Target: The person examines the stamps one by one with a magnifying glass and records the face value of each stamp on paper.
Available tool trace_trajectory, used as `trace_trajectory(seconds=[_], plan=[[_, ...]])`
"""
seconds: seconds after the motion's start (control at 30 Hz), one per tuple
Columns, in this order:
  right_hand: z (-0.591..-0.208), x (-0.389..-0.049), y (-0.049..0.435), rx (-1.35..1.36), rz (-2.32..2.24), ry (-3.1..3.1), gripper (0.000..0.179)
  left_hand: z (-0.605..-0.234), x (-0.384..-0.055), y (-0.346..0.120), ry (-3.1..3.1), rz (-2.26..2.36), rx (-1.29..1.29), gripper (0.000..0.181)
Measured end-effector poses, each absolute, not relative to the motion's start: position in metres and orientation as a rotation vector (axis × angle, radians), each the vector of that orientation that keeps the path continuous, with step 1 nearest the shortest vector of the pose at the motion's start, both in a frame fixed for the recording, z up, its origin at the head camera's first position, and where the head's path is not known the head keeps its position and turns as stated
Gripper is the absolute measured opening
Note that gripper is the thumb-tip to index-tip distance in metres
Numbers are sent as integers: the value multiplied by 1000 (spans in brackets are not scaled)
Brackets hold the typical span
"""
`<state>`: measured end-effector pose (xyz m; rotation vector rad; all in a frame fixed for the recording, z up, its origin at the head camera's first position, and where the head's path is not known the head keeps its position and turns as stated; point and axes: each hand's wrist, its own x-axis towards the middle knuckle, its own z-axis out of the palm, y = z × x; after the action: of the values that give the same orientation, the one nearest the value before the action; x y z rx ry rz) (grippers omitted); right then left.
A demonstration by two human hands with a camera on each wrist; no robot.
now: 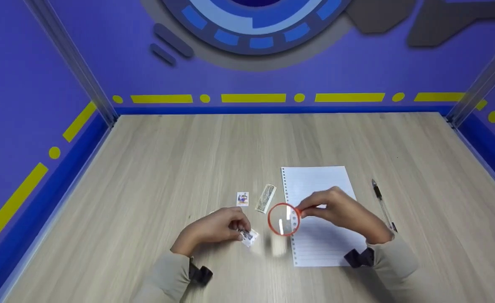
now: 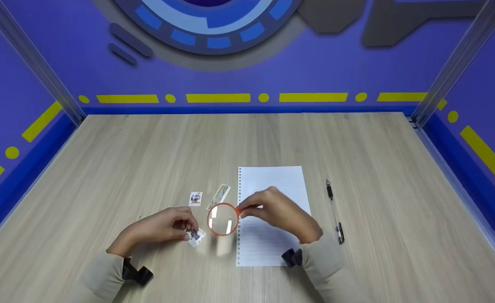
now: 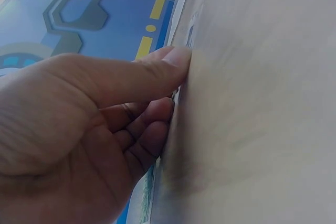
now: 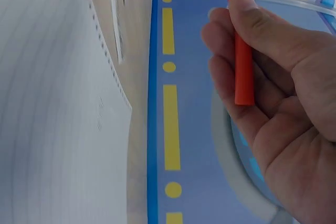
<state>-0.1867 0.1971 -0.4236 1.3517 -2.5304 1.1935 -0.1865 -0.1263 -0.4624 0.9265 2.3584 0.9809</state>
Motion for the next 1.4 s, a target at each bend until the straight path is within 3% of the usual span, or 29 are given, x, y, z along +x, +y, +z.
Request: trace_trajectory(seconds=[0.73, 1.4], plan=[[-437, -175, 153, 1639, 1106, -2444, 13, -464, -188, -126, 2346, 989, 958, 15], [-427, -160, 141, 1711, 960, -2504, 16, -464, -188, -127, 2345, 1001, 918, 13]])
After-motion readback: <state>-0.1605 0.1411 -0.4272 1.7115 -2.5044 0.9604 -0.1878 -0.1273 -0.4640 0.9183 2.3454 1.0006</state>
